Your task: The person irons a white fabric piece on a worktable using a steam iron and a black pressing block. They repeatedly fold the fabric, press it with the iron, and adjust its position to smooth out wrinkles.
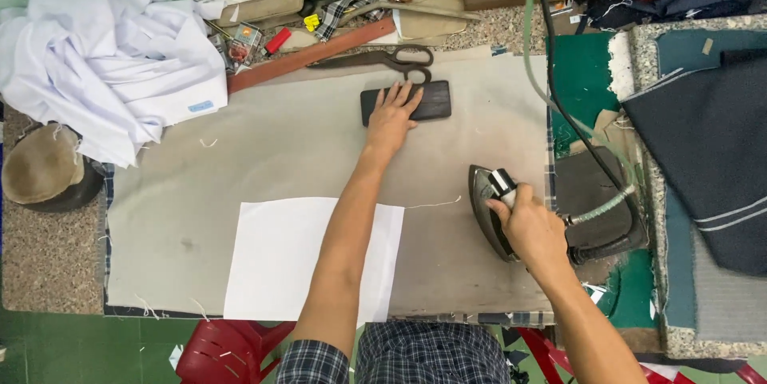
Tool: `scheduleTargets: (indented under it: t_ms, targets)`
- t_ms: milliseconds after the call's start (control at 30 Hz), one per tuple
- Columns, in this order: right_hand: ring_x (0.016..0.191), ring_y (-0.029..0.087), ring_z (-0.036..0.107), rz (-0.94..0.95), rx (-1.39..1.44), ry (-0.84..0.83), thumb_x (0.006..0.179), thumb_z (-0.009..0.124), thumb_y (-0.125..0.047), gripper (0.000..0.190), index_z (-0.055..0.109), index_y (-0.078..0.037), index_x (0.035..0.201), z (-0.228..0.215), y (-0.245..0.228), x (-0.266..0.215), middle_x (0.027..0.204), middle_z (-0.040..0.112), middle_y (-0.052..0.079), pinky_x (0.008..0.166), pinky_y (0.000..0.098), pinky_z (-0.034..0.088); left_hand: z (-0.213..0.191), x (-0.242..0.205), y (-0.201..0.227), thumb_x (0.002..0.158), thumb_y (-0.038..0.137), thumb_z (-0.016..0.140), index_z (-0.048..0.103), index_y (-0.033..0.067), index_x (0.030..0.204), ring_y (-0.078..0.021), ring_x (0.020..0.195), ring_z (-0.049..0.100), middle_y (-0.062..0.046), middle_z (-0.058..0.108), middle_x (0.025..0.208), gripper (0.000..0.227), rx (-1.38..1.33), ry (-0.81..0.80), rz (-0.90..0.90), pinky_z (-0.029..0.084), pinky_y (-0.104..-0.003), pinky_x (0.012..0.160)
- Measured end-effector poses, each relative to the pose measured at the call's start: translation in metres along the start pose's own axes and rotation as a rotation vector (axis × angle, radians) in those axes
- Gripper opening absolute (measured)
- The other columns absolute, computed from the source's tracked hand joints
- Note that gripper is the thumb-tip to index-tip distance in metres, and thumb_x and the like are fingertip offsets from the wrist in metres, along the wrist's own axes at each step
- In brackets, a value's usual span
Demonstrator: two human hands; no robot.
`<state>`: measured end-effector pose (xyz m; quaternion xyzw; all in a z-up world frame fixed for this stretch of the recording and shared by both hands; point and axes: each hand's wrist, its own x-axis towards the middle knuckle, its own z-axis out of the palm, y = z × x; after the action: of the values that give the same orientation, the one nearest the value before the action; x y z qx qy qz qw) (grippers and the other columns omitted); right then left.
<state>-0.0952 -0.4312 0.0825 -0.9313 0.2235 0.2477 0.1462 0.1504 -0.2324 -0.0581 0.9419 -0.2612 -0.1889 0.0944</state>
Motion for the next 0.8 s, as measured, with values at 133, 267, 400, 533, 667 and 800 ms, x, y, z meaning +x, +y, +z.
scheduleTargets:
  t_ms: [133, 267, 400, 533, 667, 800]
  targets:
    - [0.087, 0.041, 0.077, -0.014, -0.024, 0.086, 0.101, 0.047, -0.064, 0.064, 0.056, -0.004, 0.121, -0.005, -0.006, 0.042, 0.091, 0.074, 0.021, 0.073, 0.0510, 0.060, 0.021, -0.008, 0.019, 0.095, 0.023, 0.073, 0.059, 0.0210, 0.144, -0.0238, 0.146, 0.043, -0.007, 0.053, 0.151, 0.051, 0.114, 0.299, 0.144, 0.024, -0.046, 0.128]
    - [0.091, 0.051, 0.073, -0.025, 0.040, 0.206, 0.102, 0.054, -0.061, 0.063, 0.056, 0.000, 0.120, -0.012, -0.014, 0.091, 0.095, 0.073, 0.029, 0.077, 0.0577, 0.057, 0.032, -0.062, -0.003, 0.101, 0.032, 0.062, 0.070, 0.0200, 0.125, -0.0214, 0.121, 0.063, -0.005, 0.070, 0.115, 0.028, -0.099, 0.249, 0.203, 0.041, -0.041, 0.114]
    - [0.094, 0.058, 0.069, -0.029, 0.144, 0.304, 0.105, 0.059, -0.056, 0.064, 0.053, 0.005, 0.127, -0.018, -0.015, 0.120, 0.101, 0.070, 0.036, 0.078, 0.0642, 0.053, 0.037, -0.116, -0.038, 0.099, 0.029, 0.065, 0.074, 0.0169, 0.115, -0.0227, 0.110, 0.066, -0.006, 0.071, 0.103, 0.022, -0.153, 0.165, 0.175, 0.047, -0.040, 0.105]
    - [0.119, 0.058, 0.054, -0.156, -0.006, 0.388, 0.091, 0.073, -0.035, 0.079, 0.046, 0.012, 0.149, -0.014, -0.025, 0.063, 0.138, 0.050, 0.038, 0.096, 0.0611, 0.045, 0.005, -0.162, -0.071, 0.102, 0.027, 0.063, 0.073, 0.0159, 0.120, -0.0228, 0.115, 0.064, -0.008, 0.070, 0.111, 0.024, -0.158, 0.207, 0.075, 0.045, -0.040, 0.107]
    - [0.097, 0.043, 0.064, -0.374, -0.459, 1.117, 0.100, 0.061, 0.004, 0.039, 0.054, 0.008, 0.137, 0.014, -0.027, 0.039, 0.131, 0.060, 0.034, 0.079, 0.0473, 0.054, -0.015, -0.213, -0.081, 0.101, 0.012, 0.061, 0.068, 0.0043, 0.115, -0.0307, 0.108, 0.061, -0.011, 0.063, 0.115, 0.017, -0.059, 0.596, 0.260, 0.049, -0.045, 0.098]
    - [0.082, 0.032, 0.057, -0.255, -0.581, 1.207, 0.102, 0.067, 0.004, 0.029, 0.062, 0.004, 0.131, 0.020, -0.036, 0.048, 0.118, 0.062, 0.025, 0.076, 0.0391, 0.049, 0.031, -0.254, -0.074, 0.100, 0.020, 0.068, 0.069, 0.0016, 0.112, -0.0366, 0.112, 0.063, -0.016, 0.066, 0.119, 0.022, -0.046, 0.615, 0.432, 0.047, -0.051, 0.103]
